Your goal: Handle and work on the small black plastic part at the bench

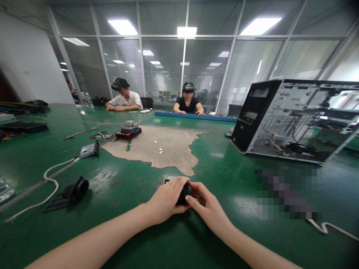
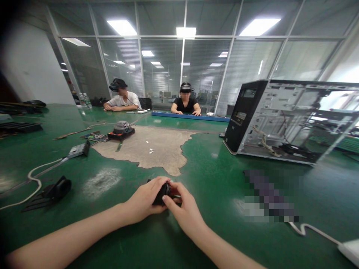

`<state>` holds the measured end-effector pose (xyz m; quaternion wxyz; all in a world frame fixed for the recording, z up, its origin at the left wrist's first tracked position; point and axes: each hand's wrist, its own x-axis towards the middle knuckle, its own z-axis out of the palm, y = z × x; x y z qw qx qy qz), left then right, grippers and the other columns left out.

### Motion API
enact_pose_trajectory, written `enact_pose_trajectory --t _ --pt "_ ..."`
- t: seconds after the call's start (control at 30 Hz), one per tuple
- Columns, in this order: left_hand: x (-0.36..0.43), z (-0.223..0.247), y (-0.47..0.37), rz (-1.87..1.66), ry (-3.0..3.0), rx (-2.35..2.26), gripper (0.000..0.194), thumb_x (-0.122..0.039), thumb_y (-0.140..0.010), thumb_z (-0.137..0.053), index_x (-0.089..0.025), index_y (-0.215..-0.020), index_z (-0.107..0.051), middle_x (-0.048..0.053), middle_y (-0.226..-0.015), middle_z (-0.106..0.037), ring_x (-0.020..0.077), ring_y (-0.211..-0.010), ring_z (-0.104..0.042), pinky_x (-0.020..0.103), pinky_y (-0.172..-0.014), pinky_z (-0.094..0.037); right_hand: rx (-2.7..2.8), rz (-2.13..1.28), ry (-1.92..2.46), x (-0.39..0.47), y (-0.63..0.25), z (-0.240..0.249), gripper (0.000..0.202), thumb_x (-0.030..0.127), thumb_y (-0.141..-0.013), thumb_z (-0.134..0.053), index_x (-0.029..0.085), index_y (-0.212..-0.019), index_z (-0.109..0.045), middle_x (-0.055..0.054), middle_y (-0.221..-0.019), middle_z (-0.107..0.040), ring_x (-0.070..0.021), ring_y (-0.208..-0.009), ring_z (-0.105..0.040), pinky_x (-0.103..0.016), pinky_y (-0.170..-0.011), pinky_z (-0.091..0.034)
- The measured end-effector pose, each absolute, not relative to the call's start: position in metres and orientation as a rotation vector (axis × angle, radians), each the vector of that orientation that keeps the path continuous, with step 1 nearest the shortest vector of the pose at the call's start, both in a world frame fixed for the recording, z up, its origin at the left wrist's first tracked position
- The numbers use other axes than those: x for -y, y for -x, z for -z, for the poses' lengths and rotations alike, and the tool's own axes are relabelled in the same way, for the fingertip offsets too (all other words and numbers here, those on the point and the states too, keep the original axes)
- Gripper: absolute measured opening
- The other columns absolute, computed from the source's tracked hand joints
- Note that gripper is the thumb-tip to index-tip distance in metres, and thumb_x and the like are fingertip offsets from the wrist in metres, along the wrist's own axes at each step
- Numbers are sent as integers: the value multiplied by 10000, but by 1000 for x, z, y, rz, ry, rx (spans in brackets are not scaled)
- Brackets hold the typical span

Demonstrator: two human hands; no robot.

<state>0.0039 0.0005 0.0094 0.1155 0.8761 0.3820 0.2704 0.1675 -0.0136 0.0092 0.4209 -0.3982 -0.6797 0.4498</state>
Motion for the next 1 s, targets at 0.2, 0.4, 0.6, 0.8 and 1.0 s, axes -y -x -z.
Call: enact_pose_trajectory --t 0.2,0.4,0.6,0.8,1.0 --pt "0 -9 -5 -787 -2645 -1093 594 -195 -695 -595 -195 -1195 -275 79 -1138 -460 225 -1010 -467 364 -849 -419 1706 -1105 963 14 -168 -11 138 218 -778 -521 202 -915 -509 -26 -905 -575 -176 -877 -574 -296 -737 -487" --pt "1 -12 -6 -779 -2687 -1105 612 -223 -684 -626 -194 -1184 -276 69 -1117 -469 223 -969 -461 362 -828 -420 1724 -1069 969 14 -168 -8 154 218 -794 -505 208 -947 -500 -32 -933 -562 -180 -908 -564 -298 -740 -486" --pt "2 -10 -6 -732 -2765 -1215 647 -191 -665 -639 -192 -1197 -273 70 -1135 -477 232 -890 -444 394 -790 -401 1765 -988 976 17 -167 -8 272 170 -779 -500 213 -1047 -479 -53 -1021 -542 -189 -966 -535 -306 -757 -491" --pt "3 -8 -6 -817 -2751 -1207 661 -199 -671 -649 -206 -1210 -266 72 -1142 -474 272 -1039 -379 446 -874 -332 1752 -983 926 16 -168 -8 180 207 -790 -510 214 -971 -511 -34 -971 -536 -173 -931 -540 -301 -777 -492" --pt "1 -9 -4 -824 -2685 -1048 607 -174 -705 -612 -198 -1198 -259 80 -1126 -465 228 -1039 -435 389 -893 -359 1675 -1075 960 13 -168 -4 184 217 -786 -518 213 -968 -495 -36 -964 -554 -174 -915 -565 -302 -760 -504"
